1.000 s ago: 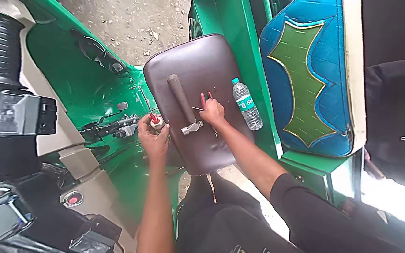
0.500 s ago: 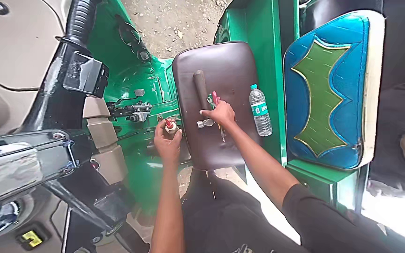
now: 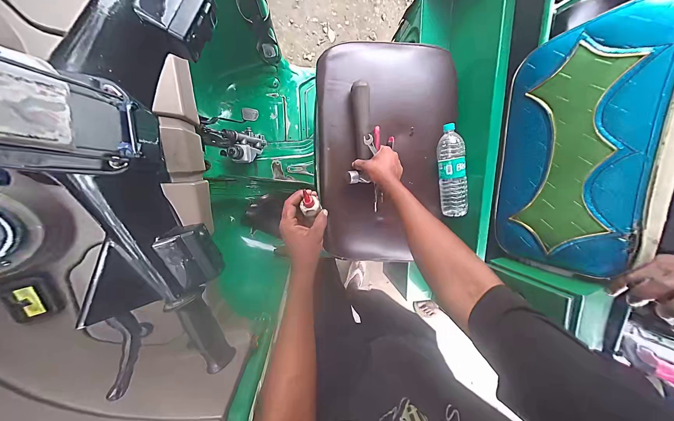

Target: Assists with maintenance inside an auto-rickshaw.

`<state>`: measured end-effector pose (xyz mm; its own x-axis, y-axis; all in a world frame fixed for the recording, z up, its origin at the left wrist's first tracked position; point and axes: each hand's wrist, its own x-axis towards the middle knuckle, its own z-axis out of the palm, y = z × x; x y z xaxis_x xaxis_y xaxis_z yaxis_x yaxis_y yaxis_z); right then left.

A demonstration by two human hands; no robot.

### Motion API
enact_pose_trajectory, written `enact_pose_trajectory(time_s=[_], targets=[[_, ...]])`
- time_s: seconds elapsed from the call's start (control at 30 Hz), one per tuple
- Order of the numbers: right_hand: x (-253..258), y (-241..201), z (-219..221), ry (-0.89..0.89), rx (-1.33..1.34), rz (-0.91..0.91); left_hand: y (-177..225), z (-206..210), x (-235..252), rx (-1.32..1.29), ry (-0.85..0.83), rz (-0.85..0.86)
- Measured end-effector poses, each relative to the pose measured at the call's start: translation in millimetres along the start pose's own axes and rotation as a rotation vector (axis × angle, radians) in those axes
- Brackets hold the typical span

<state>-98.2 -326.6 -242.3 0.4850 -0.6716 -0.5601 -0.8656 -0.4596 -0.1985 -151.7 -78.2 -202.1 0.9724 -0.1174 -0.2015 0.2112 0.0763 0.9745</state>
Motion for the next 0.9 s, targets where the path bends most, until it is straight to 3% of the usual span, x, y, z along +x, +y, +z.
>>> enact_pose_trajectory(time_s=[0.17,0.4,0.5,0.73,0.9], targets=[[-21,36,1,0.057,0.264,-0.043,-6,7,-40,-0.048,-0.027,0.160],[-148,143,53,-0.190,1.277,-0.320,-28,-4,-163,0.038,0.015,0.296],[-204,206,79,-0.347,1.375,-0.394,-55,-19,-243,0.128,0.062,0.331],[-355,355,91,-0.744,1.380,-0.273,-106,-59,-501,0.343,0.144,0.184],[-421,429,115,-0.925,1.270,-0.088,-93,-93,-664,0.508,0.127,0.115]])
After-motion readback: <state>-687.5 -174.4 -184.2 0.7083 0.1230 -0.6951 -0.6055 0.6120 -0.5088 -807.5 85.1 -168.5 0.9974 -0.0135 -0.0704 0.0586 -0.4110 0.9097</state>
